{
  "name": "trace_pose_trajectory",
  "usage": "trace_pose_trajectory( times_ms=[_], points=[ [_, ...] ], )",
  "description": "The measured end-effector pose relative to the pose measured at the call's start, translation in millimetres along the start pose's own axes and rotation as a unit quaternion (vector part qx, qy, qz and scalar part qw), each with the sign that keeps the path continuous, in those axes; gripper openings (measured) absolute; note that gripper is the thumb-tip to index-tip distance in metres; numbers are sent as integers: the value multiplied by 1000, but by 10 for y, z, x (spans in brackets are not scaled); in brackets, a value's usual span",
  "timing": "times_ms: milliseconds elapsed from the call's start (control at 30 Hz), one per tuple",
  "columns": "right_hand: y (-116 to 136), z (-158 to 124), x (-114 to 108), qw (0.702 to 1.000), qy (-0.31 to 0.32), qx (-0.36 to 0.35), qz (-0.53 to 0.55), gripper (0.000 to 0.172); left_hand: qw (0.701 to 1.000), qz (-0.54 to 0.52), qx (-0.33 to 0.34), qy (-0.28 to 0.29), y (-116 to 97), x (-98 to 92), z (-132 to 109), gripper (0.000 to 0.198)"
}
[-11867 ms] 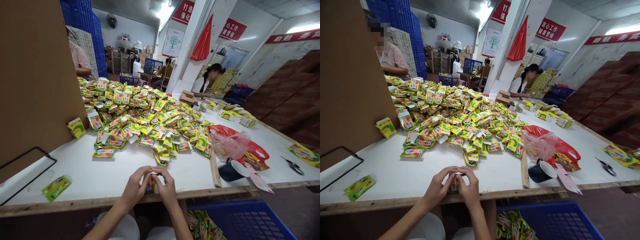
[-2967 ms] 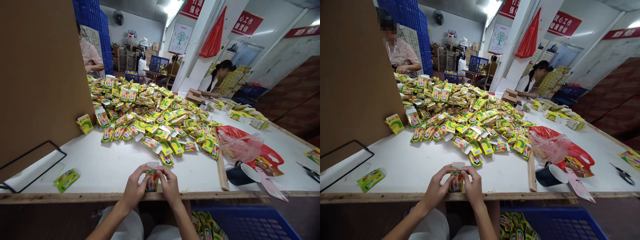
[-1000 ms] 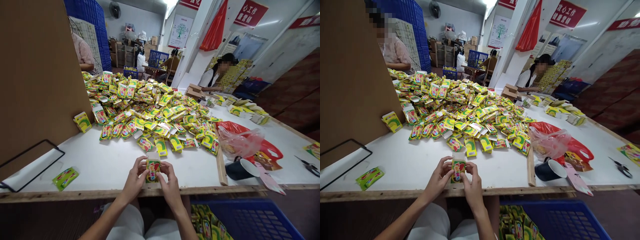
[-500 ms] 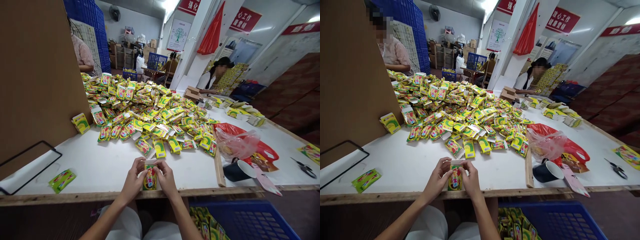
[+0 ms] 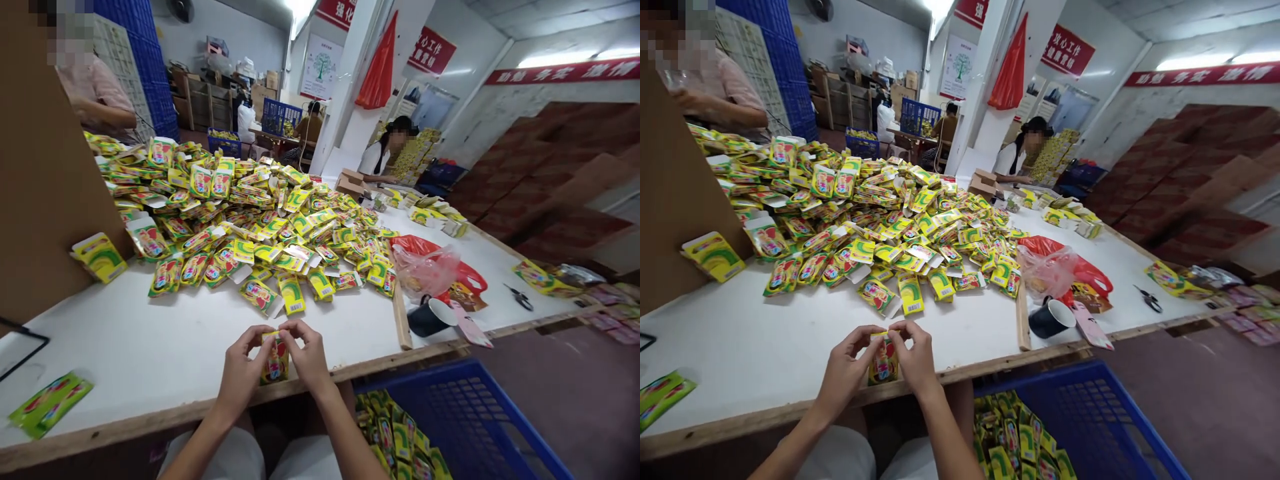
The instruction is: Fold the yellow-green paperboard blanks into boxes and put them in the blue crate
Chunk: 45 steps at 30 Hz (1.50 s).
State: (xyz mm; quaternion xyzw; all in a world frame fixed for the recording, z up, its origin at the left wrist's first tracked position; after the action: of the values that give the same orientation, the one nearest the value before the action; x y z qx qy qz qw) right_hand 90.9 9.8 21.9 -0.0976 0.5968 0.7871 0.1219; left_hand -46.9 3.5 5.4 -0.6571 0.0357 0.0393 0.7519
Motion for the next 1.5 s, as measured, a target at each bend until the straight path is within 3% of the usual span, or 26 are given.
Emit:
trace_pose_trajectory(
  times_ms=[100, 333, 400, 467, 533, 633, 700, 767, 867, 933, 1033, 1133, 1333, 1500],
  points=[
    [-14, -1, -17, 1000, -5, 13, 2, 12, 1000, 2, 1, -7, 25, 5, 19, 16],
    [-113, -148, 81, 995, 25, 42, 86, 10, 998, 3, 49, 39, -17, -55, -49, 14],
    [-64, -209, -25, 997, 15, 42, 61, 11, 996, 28, 64, 52, -58, -93, -35, 15],
    [11, -308, -319, 998, -21, 52, -5, 15, 992, 74, 81, 58, -85, -145, 53, 18],
    [76, -434, -770, 989, -73, 79, -97, 21, 980, 154, 115, 58, -84, -207, 231, 27],
    [117, -602, -1414, 971, -80, 95, -202, 26, 928, 309, 186, 95, -29, -267, 610, 52],
    [107, -675, -1605, 965, -89, 103, -225, 28, 895, 371, 208, 135, 14, -268, 849, 62],
    [75, -712, -1533, 967, -79, 111, -215, 29, 883, 391, 213, 149, 28, -249, 996, 60],
    [12, -686, -1073, 981, -48, 113, -148, 26, 887, 395, 204, 125, 6, -222, 965, 52],
    [-23, -619, -690, 989, -57, 107, -87, 24, 900, 380, 183, 108, -10, -219, 792, 51],
    [-63, -489, -194, 993, -66, 95, -2, 18, 949, 270, 126, 100, -32, -217, 444, 38],
    [-94, -384, 103, 992, -50, 84, 84, 20, 986, 123, 83, 74, -65, -181, 156, 35],
    [-121, -288, 120, 992, -51, 53, 99, 26, 997, -6, 36, 69, -46, -77, -68, 28],
    [-118, -246, 47, 998, 5, 17, 53, 18, 996, -30, 4, 86, 3, -127, -123, 32]
  ],
)
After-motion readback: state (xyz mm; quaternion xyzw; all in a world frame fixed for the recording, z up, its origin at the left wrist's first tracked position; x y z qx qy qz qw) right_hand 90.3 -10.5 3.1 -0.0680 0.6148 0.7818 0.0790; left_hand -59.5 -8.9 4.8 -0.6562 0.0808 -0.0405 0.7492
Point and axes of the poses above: each hand's wrist, its own z-axis towards the middle knuckle, its own x-axis out of the palm, y = z × x, the point moved 1 cm from there along z, towards the middle knuckle
